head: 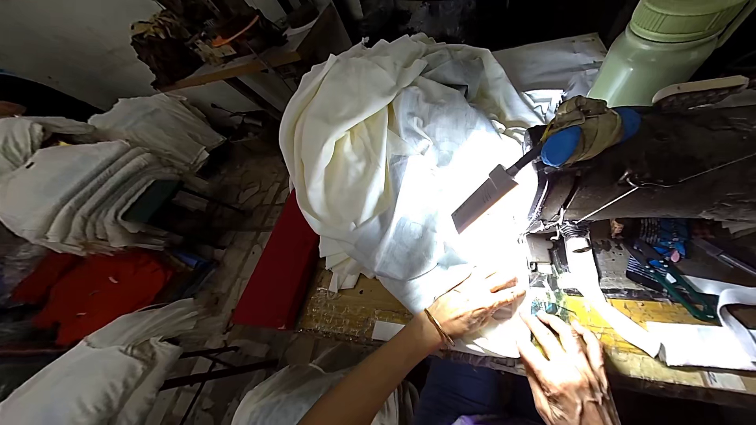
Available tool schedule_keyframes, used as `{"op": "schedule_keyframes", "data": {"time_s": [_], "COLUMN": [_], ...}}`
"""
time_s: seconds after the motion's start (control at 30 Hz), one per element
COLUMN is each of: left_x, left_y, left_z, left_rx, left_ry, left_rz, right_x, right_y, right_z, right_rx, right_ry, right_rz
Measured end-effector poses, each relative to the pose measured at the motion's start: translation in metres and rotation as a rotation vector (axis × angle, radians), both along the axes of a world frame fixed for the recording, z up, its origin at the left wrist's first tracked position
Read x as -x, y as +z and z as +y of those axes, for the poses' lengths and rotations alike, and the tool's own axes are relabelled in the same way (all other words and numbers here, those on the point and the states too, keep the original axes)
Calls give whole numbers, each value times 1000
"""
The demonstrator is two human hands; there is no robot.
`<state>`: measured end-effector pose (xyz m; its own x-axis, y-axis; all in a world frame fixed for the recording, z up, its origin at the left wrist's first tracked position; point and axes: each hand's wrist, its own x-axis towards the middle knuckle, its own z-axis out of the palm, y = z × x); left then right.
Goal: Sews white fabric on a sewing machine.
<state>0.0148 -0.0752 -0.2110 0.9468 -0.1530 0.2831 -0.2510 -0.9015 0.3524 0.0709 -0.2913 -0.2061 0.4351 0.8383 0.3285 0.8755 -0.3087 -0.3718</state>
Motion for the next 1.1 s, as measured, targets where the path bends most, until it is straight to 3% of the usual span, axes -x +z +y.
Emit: {"op": "schedule_keyframes", "data": {"time_s": [0.33,0.57,0.77,0.93,1.1], "left_x": [-4,-19,-38,-32,-17], "left_y": [-2,7,23,13,10], "left_z": [1,1,16,13,-4], "left_rx": [55,175,176,165,4], "left_ry": [7,82,187,138,127], "left_rz": [91,259,485,343,101], "right_x": [-3,-23,-48,-50,-39], "right_y": [15,18,6,-6,-8], "right_z": [3,14,35,36,28], "right_rx": [113,134,72,13,-33], "right_ry": [0,5,-18,-50,-84], "right_rz": [65,111,10,3,15]}}
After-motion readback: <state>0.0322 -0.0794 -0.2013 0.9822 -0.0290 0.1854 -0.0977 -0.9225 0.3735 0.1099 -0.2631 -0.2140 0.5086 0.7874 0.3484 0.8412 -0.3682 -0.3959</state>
